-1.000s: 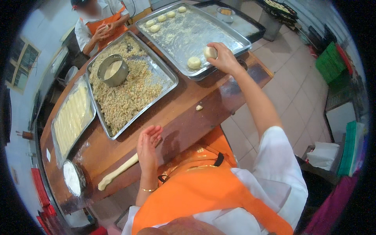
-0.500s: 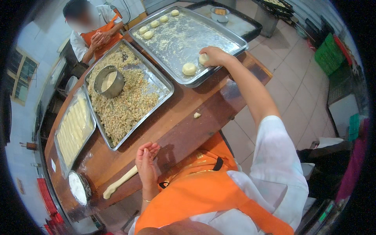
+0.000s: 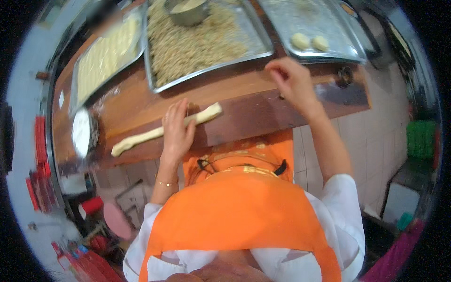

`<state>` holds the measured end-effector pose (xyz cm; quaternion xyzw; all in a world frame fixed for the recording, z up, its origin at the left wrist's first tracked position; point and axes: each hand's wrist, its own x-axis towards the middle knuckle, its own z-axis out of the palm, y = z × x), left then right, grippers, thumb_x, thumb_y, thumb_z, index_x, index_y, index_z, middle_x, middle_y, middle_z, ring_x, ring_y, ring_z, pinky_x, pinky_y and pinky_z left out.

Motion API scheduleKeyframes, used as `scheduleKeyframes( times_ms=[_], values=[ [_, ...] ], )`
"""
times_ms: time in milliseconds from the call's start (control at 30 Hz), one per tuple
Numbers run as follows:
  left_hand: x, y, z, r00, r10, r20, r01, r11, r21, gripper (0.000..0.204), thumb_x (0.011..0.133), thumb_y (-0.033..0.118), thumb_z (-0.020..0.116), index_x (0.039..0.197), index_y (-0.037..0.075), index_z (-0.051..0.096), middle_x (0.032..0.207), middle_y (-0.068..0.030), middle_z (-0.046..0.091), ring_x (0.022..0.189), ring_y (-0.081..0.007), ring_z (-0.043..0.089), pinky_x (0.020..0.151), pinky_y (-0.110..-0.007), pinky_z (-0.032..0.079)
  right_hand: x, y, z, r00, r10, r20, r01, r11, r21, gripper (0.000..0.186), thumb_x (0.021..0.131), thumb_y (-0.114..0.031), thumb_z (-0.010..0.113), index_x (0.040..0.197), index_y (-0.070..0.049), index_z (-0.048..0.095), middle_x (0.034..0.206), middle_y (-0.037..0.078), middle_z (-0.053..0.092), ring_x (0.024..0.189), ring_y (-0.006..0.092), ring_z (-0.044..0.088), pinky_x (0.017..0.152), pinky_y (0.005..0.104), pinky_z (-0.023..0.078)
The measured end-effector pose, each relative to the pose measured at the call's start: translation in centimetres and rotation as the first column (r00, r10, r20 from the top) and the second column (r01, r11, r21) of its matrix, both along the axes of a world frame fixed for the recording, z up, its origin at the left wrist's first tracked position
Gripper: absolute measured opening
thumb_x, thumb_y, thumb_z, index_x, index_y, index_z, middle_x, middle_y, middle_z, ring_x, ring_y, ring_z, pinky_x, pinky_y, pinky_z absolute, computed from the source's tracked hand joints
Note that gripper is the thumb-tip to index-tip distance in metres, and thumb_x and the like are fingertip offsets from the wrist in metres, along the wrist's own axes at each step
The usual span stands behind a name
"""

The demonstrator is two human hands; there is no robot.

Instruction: The person prepares stuffed buns by flattening pieces of dough by hand, placing a scoop of filling into the center, and pinching the dough closed before placing the finished buns onto a metal tray.

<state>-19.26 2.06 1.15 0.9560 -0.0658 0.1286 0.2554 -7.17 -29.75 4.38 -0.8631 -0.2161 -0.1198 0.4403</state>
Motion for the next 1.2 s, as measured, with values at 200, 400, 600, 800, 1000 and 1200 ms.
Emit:
scheduleKeyframes(
  times_ms=[200, 400, 600, 800, 1000, 1200],
  values=[
    [-1.6, 1.2, -1.1, 0.999, -0.026, -0.042, 0.027, 0.999, 0.033, 0.048, 0.081, 0.008, 0.072, 0.126, 0.003, 0.057, 0.116, -0.0168, 0.056, 0.114, -0.0365, 0.05, 0.102, -0.047, 0.035, -3.4, 9.8, -3.3, 0.93, 0.328, -0.163, -0.348, 0.931, -0.112, 0.021, 0.085, -0.012, 0.069, 0.103, -0.001, 0.066, 0.096, 0.017, 0.064, 0.095, 0.0381, 0.061, 0.083, 0.0445, 0.05],
    [-0.9, 1.1, -1.7, 0.995, -0.096, 0.001, 0.096, 0.994, -0.045, 0.034, 0.079, 0.005, 0.071, 0.111, 0.004, 0.058, 0.106, -0.015, 0.057, 0.104, -0.0347, 0.053, 0.1, -0.046, 0.034, -3.6, 13.9, -3.2, 0.871, 0.489, -0.055, -0.47, 0.794, -0.385, 0.038, 0.076, -0.018, 0.077, 0.109, -0.004, 0.063, 0.098, 0.019, 0.06, 0.1, 0.0396, 0.058, 0.086, 0.0468, 0.047],
    [-1.0, 1.4, -2.1, 0.977, -0.194, 0.083, 0.204, 0.968, -0.148, 0.033, 0.08, 0.002, 0.068, 0.111, 0.005, 0.057, 0.099, -0.0137, 0.06, 0.098, -0.0328, 0.057, 0.099, -0.046, 0.033, -4.2, 14.8, -1.2, 0.785, 0.512, -0.349, -0.594, 0.783, -0.187, 0.039, 0.078, -0.019, 0.071, 0.112, 0.0, 0.065, 0.101, 0.027, 0.067, 0.097, 0.0452, 0.063, 0.083, 0.0487, 0.051],
    [-1.1, 0.6, -2.8, 0.987, -0.15, 0.059, 0.146, 0.987, 0.061, 0.029, 0.081, 0.0, 0.063, 0.109, 0.003, 0.059, 0.094, -0.0139, 0.057, 0.096, -0.0324, 0.057, 0.098, -0.046, 0.034, -3.8, 15.6, -0.6, 0.76, 0.486, -0.432, -0.635, 0.699, -0.329, 0.032, 0.081, -0.022, 0.066, 0.101, 0.003, 0.067, 0.088, 0.028, 0.067, 0.086, 0.0449, 0.065, 0.077, 0.0486, 0.052],
    [-0.4, -0.1, -2.6, 0.981, -0.165, 0.099, 0.142, 0.969, 0.202, 0.013, 0.082, 0.003, 0.058, 0.095, 0.002, 0.058, 0.092, -0.0135, 0.054, 0.093, -0.0307, 0.056, 0.098, -0.047, 0.035, -4.2, 15.9, 0.6, 0.76, 0.453, -0.467, -0.646, 0.613, -0.456, 0.029, 0.081, -0.025, 0.061, 0.09, 0.002, 0.069, 0.085, 0.028, 0.068, 0.084, 0.0455, 0.066, 0.077, 0.0519, 0.053],
    [-0.1, -0.6, -2.9, 0.981, -0.148, 0.128, 0.106, 0.951, 0.29, 0.007, 0.082, 0.005, 0.058, 0.088, 0.004, 0.056, 0.094, -0.0149, 0.054, 0.093, -0.0302, 0.056, 0.099, -0.048, 0.033, -4.7, 15.6, -1.3, 0.821, 0.436, -0.368, -0.57, 0.653, -0.498, 0.025, 0.082, -0.021, 0.058, 0.085, 0.001, 0.07, 0.082, 0.026, 0.068, 0.081, 0.0434, 0.067, 0.077, 0.0512, 0.054]
  ],
)
